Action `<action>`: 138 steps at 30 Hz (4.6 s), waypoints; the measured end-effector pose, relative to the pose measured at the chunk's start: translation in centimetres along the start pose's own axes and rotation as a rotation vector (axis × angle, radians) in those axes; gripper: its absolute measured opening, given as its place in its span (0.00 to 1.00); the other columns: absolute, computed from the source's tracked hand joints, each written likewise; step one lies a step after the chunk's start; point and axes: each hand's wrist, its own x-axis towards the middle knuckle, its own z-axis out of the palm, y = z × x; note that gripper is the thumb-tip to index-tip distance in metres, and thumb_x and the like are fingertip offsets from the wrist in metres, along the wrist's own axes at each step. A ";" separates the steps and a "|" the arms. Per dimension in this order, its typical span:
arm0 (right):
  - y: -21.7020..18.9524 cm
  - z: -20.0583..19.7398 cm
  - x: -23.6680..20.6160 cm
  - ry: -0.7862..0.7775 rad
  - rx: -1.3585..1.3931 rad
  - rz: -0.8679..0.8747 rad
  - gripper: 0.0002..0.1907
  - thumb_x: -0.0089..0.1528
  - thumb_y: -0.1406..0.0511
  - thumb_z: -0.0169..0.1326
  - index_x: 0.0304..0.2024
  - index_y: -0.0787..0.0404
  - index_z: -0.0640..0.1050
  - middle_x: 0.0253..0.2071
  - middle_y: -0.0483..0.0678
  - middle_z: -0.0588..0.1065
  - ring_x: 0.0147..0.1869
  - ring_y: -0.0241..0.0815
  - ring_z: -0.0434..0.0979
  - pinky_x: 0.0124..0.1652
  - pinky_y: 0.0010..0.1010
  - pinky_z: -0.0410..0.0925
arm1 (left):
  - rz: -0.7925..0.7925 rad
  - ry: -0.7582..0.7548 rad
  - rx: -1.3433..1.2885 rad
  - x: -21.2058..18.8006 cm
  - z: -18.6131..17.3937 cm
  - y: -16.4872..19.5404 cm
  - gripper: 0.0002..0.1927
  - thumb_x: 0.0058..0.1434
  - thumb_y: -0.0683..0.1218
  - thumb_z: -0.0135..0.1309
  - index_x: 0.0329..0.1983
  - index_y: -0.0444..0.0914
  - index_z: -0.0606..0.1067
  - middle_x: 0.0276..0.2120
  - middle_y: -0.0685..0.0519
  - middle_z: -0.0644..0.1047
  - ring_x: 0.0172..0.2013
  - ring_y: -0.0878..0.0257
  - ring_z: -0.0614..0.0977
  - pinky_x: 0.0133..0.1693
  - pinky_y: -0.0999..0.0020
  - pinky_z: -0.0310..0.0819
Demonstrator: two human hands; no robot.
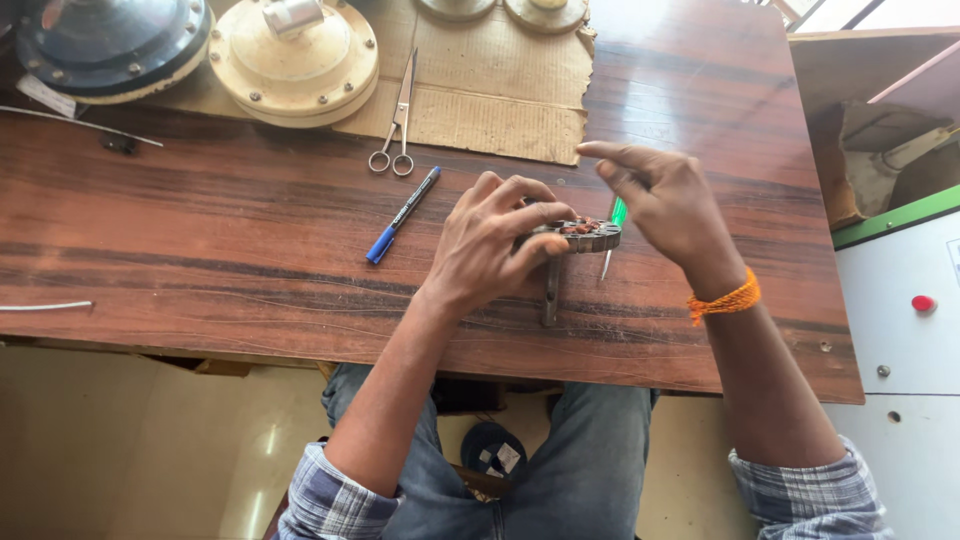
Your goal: The person winds copper wire around the slots of a circular stator core. They hold the stator with one hand and wrap the wire with the other, rotating the stator as needed to access each slot.
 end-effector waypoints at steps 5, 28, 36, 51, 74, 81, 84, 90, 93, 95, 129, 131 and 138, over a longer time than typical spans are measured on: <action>-0.8 -2.1 -1.7 -0.004 0.113 -0.117 0.11 0.69 0.67 0.56 0.52 0.59 0.83 0.45 0.48 0.83 0.46 0.32 0.80 0.46 0.28 0.72 | -0.079 0.019 0.050 -0.3 0.7 -0.5 0.23 0.69 0.65 0.46 0.50 0.48 0.82 0.46 0.58 0.79 0.46 0.56 0.74 0.53 0.57 0.70; 0.7 -0.2 -5.9 0.168 0.277 -0.070 0.08 0.72 0.67 0.53 0.45 0.67 0.79 0.35 0.46 0.80 0.41 0.30 0.80 0.43 0.21 0.72 | -0.372 -0.138 -0.826 2.9 1.4 -3.4 0.42 0.60 0.61 0.60 0.74 0.46 0.60 0.55 0.41 0.81 0.55 0.55 0.84 0.56 0.58 0.77; -1.9 1.2 -7.0 0.140 0.116 -0.070 0.05 0.67 0.69 0.58 0.40 0.66 0.82 0.31 0.43 0.77 0.32 0.27 0.70 0.31 0.21 0.65 | -0.125 -0.362 -1.065 4.2 2.1 -5.9 0.31 0.62 0.44 0.64 0.68 0.39 0.70 0.42 0.51 0.82 0.44 0.68 0.80 0.52 0.69 0.75; -1.2 5.4 -9.6 0.116 0.181 0.042 0.05 0.65 0.68 0.60 0.37 0.65 0.82 0.21 0.36 0.67 0.24 0.24 0.58 0.24 0.23 0.54 | -0.194 -0.442 -1.084 4.0 2.2 -7.5 0.20 0.62 0.44 0.64 0.57 0.37 0.77 0.39 0.57 0.83 0.42 0.72 0.82 0.46 0.76 0.76; 3.7 4.7 -14.6 0.221 0.161 0.100 0.08 0.63 0.72 0.58 0.44 0.65 0.84 0.37 0.45 0.84 0.41 0.31 0.81 0.41 0.24 0.73 | 0.203 0.082 0.026 0.0 1.3 0.3 0.19 0.60 0.49 0.65 0.53 0.45 0.77 0.44 0.59 0.80 0.45 0.58 0.76 0.53 0.60 0.74; 2.6 0.8 -13.7 0.269 0.248 0.118 0.06 0.68 0.70 0.58 0.44 0.66 0.83 0.34 0.42 0.79 0.37 0.26 0.73 0.34 0.19 0.65 | 0.207 0.044 -0.007 -0.3 1.9 -0.5 0.19 0.62 0.48 0.63 0.56 0.43 0.76 0.47 0.56 0.79 0.47 0.56 0.76 0.55 0.60 0.73; 1.2 -0.2 -11.7 0.284 0.262 0.041 0.05 0.69 0.69 0.58 0.43 0.66 0.83 0.35 0.41 0.79 0.35 0.24 0.70 0.31 0.17 0.62 | 0.202 0.036 0.010 -0.3 2.1 -0.6 0.21 0.60 0.46 0.63 0.57 0.44 0.75 0.48 0.55 0.78 0.50 0.55 0.75 0.57 0.57 0.70; -1.6 -0.2 -7.4 0.243 0.217 -0.053 0.05 0.69 0.68 0.59 0.42 0.65 0.83 0.33 0.42 0.79 0.33 0.25 0.68 0.31 0.18 0.60 | 0.181 0.002 0.000 -0.4 1.7 -0.3 0.22 0.60 0.45 0.62 0.59 0.45 0.74 0.49 0.56 0.77 0.52 0.54 0.74 0.58 0.55 0.68; -1.8 -0.1 -6.0 0.224 0.204 -0.072 0.05 0.69 0.68 0.59 0.42 0.65 0.83 0.34 0.43 0.79 0.35 0.26 0.71 0.33 0.19 0.64 | 0.180 -0.002 -0.017 -0.3 1.6 -0.2 0.22 0.60 0.44 0.62 0.58 0.45 0.74 0.49 0.56 0.77 0.52 0.54 0.74 0.58 0.56 0.68; -1.4 0.1 -5.0 0.216 0.201 -0.081 0.06 0.70 0.67 0.59 0.43 0.65 0.83 0.36 0.43 0.80 0.37 0.27 0.74 0.36 0.20 0.66 | 0.177 -0.004 -0.023 -0.4 1.6 -0.1 0.22 0.60 0.44 0.62 0.58 0.45 0.74 0.49 0.56 0.77 0.52 0.55 0.74 0.57 0.56 0.68; -3.0 -0.2 -2.3 0.092 -0.098 -0.123 0.05 0.63 0.67 0.65 0.39 0.63 0.84 0.17 0.37 0.65 0.22 0.25 0.57 0.22 0.26 0.53 | -0.314 -0.391 -1.145 3.5 2.6 -6.3 0.29 0.62 0.45 0.63 0.66 0.37 0.70 0.38 0.55 0.83 0.38 0.71 0.81 0.41 0.74 0.73; -3.5 -0.2 -4.0 0.055 -0.051 -0.095 0.05 0.62 0.68 0.65 0.39 0.62 0.84 0.18 0.35 0.65 0.22 0.23 0.56 0.22 0.24 0.53 | -0.330 -0.420 -1.163 3.5 2.6 -6.5 0.24 0.62 0.45 0.62 0.61 0.38 0.73 0.38 0.55 0.84 0.35 0.72 0.81 0.36 0.76 0.73; -3.9 1.1 -6.1 0.104 0.017 -0.081 0.04 0.60 0.68 0.66 0.38 0.61 0.84 0.17 0.33 0.59 0.22 0.24 0.52 0.22 0.25 0.49 | -0.302 -0.402 -1.083 3.4 2.5 -6.8 0.16 0.64 0.47 0.62 0.52 0.37 0.77 0.37 0.56 0.84 0.38 0.73 0.81 0.38 0.78 0.74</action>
